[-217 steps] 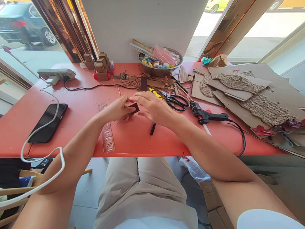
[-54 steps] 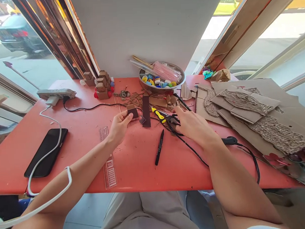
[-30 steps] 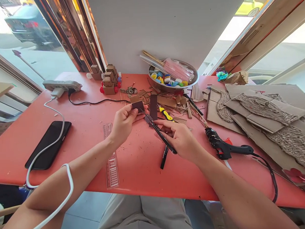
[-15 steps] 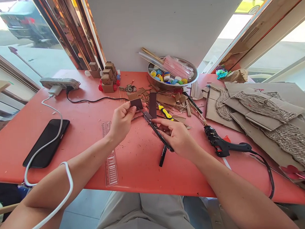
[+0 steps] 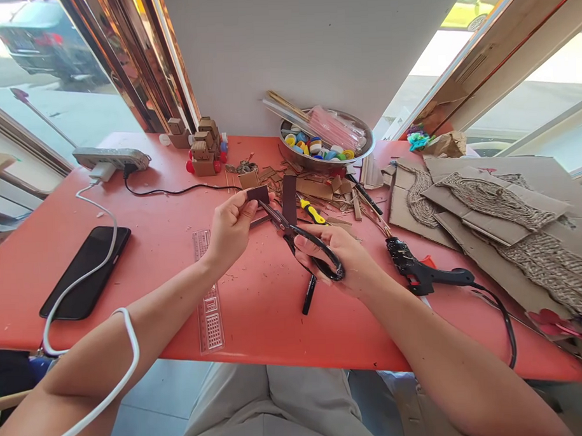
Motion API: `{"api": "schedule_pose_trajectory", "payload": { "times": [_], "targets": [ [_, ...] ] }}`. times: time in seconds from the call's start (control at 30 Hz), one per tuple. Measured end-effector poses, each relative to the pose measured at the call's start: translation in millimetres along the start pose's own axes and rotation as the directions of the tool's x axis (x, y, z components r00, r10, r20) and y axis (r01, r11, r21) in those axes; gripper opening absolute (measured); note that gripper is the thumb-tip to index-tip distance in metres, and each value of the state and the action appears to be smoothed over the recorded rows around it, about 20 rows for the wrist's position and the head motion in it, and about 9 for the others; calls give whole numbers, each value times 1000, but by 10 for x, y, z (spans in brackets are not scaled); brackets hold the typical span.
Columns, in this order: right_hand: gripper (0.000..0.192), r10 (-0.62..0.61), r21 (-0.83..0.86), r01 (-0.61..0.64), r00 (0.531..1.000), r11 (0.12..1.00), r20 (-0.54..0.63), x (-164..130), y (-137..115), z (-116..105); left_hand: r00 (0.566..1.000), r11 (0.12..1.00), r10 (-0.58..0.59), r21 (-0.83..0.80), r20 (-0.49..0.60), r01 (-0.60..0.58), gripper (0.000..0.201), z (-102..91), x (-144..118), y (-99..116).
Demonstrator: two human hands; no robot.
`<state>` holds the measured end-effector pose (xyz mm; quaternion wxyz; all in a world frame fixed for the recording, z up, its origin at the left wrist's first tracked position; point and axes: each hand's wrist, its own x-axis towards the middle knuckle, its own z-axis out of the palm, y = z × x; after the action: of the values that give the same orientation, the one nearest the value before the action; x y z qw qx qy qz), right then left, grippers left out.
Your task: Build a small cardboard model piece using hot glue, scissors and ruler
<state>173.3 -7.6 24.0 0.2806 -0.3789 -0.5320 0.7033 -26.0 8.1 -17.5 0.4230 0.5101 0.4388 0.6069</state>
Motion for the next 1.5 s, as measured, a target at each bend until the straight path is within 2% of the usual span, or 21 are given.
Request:
{"api": "schedule_pose_trajectory", "payload": {
  "times": [0.17, 0.43, 0.8, 1.17, 1.23, 1.33, 1.43, 1.5],
  "targets": [
    [74, -7, 43, 6, 999, 999, 36, 3, -27, 6, 1000, 1000, -6, -7, -1, 6, 21, 16, -7, 11],
    [62, 2, 4, -2, 1000, 1000, -12, -6, -7, 10, 998, 997, -53, -62, -19, 51, 17, 20, -10, 9],
    [62, 19, -2, -19, 1000, 1000, -23, -5, 50, -41, 995, 992, -94, -86, -43, 90, 12, 19, -10, 17],
    [66, 12, -35, -14, 999, 999, -36, -12, 5, 9, 997, 994, -76, -78, -31, 74, 19, 9, -4, -9],
    [68, -19, -89, 14, 998, 996, -56, 0, 27, 15, 998, 996, -61, -62, -13, 60, 21, 10, -11, -2],
    [62, -129, -275, 96, 986, 957, -102, 15, 84, 16, 999, 998, -50, -37, 4, 50, 22, 10, -22, 12],
    [47, -228, -509, 141, 967, 849, -111, 1, 129, 27, 999, 999, -41, -19, 2, 41, 20, 9, -32, 29],
    [42, -293, -674, 150, 950, 724, -103, -31, 142, 44, 1000, 1000, -14, 16, 4, 14, 20, 11, -40, 40]
  ]
}}
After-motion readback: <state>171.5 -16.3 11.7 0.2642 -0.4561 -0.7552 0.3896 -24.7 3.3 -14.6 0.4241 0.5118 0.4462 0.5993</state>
